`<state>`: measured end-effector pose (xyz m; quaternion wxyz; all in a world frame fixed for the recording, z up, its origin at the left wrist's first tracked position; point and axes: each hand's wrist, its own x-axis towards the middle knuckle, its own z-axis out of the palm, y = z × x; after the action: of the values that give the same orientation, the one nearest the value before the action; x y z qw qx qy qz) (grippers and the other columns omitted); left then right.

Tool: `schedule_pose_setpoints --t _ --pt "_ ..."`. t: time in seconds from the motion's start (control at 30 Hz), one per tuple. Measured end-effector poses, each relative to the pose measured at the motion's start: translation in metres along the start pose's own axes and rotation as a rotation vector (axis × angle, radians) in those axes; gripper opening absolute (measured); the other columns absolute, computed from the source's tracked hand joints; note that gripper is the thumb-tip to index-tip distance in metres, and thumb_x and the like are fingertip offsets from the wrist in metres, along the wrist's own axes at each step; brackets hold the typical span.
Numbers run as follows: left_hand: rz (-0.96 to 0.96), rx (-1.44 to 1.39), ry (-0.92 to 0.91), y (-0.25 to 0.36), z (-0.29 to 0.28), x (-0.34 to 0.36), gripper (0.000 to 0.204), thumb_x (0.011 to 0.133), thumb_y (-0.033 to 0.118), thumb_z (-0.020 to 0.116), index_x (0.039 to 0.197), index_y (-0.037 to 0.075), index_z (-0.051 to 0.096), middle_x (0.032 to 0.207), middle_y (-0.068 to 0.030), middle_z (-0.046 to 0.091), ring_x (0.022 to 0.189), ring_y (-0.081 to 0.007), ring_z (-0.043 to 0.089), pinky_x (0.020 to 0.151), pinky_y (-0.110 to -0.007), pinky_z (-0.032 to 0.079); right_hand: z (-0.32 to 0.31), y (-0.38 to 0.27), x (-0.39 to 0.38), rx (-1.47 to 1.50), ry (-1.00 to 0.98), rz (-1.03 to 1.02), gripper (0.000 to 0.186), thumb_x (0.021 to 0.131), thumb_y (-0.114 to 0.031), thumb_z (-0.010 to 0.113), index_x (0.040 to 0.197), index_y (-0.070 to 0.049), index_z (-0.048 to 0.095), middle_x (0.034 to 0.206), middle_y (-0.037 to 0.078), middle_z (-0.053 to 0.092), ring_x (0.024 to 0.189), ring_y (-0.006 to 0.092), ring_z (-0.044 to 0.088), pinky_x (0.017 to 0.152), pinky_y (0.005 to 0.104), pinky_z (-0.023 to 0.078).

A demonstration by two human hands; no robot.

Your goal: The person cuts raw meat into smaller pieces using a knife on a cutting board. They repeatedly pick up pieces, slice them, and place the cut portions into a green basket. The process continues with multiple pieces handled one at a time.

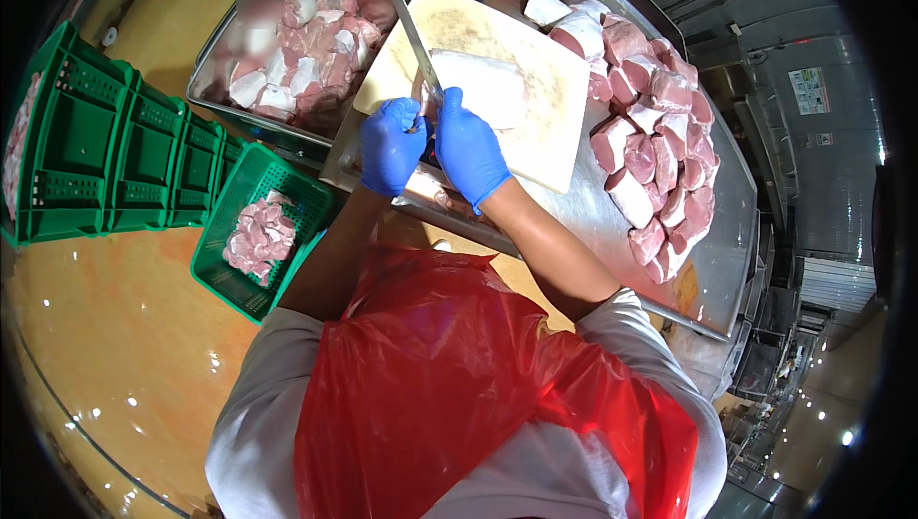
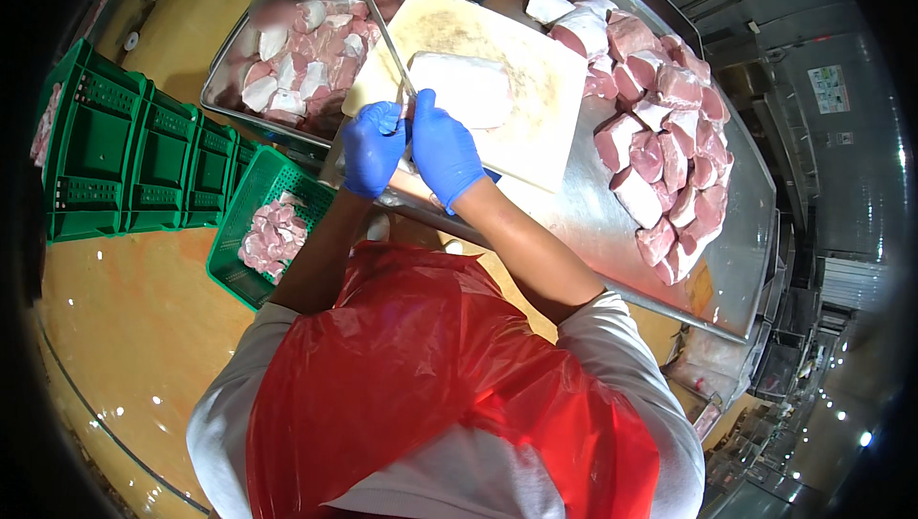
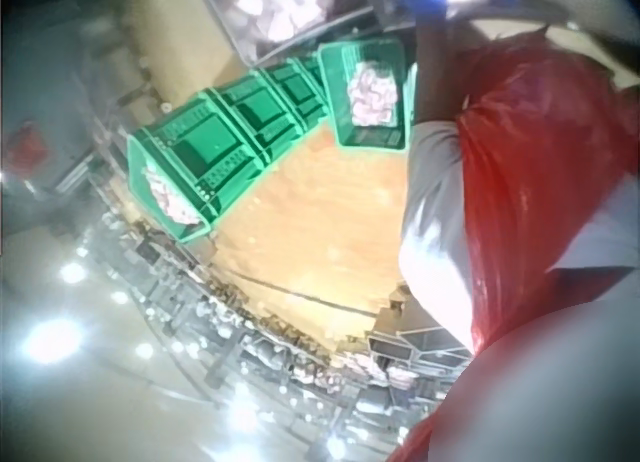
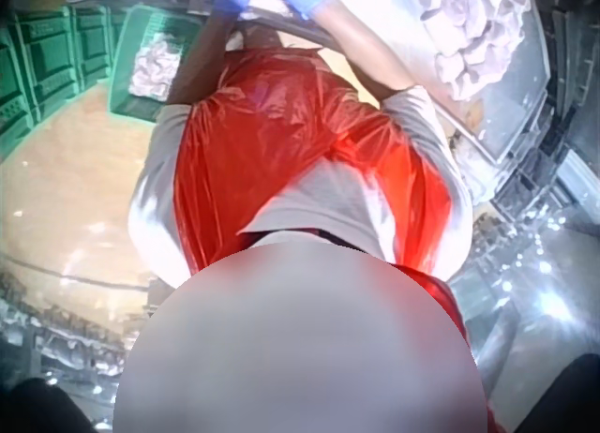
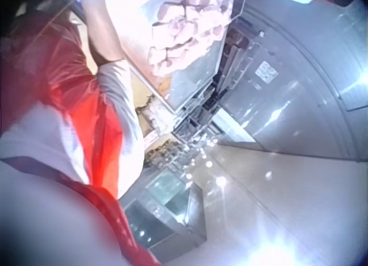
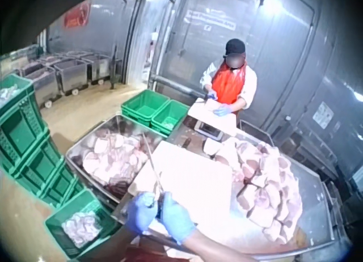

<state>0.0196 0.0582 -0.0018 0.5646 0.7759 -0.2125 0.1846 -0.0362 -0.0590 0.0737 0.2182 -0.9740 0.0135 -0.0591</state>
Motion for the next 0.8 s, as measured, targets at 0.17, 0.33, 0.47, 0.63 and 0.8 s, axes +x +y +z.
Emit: schedule_pose_setpoints --t 0.17,0.33,0.47,0.63,0.8 --pt "-0.074 -0.092 -0.038 0.000 -0.001 -0.001 0.006 0.076 -0.001 0.071 0.076 -0.001 0.065 0.068 -0.0173 0.059 0.057 -0.0268 0.058 0.059 -0.035 0.051 -0.014 0.024 -0.053 -0.160 -0.196 -0.056 0.023 0.093 -0.003 0.049 0.112 0.006 0.040 0.086 0.031 0.066 0.078 0.0479 0.066 0.066 0.0529 0.054" --pt "-0.074 -0.170 0.009 -0.011 -0.006 -0.010 0.008 0.080 0.006 0.071 0.077 0.002 0.065 0.071 -0.0156 0.062 0.060 -0.0261 0.061 0.057 -0.037 0.050 -0.096 0.023 -0.146 -0.269 -0.570 0.151 0.025 0.096 -0.004 0.045 0.118 0.005 0.039 0.076 0.031 0.063 0.069 0.0489 0.064 0.061 0.0562 0.050" --pt "-0.086 -0.041 0.129 -0.021 -0.026 -0.003 0.008 0.083 0.004 0.068 0.092 0.003 0.066 0.077 -0.0161 0.065 0.067 -0.0265 0.064 0.065 -0.034 0.052 -0.131 0.017 -0.168 -0.245 -0.529 0.187 0.025 0.096 -0.004 0.047 0.117 0.004 0.037 0.070 0.031 0.060 0.063 0.0496 0.062 0.056 0.0571 0.048" --pt "-0.249 0.138 -0.266 0.016 -0.009 0.012 0.027 0.081 0.015 0.076 0.101 0.000 0.067 0.093 -0.0229 0.069 0.081 -0.0384 0.068 0.077 -0.043 0.054 -0.068 -0.001 -0.116 -0.035 -0.160 0.135 0.020 0.093 -0.003 0.051 0.108 0.002 0.039 0.082 0.032 0.062 0.069 0.0499 0.064 0.058 0.0555 0.051" --pt "-0.356 -0.394 -0.182 -0.001 0.008 -0.031 0.016 0.082 0.006 0.071 0.096 -0.001 0.067 0.081 -0.0138 0.069 0.071 -0.0177 0.065 0.068 -0.034 0.054 0.002 0.004 -0.063 -0.008 0.091 0.060 0.032 0.089 -0.005 0.060 0.115 0.001 0.040 0.091 0.030 0.063 0.073 0.0484 0.065 0.061 0.0537 0.052"
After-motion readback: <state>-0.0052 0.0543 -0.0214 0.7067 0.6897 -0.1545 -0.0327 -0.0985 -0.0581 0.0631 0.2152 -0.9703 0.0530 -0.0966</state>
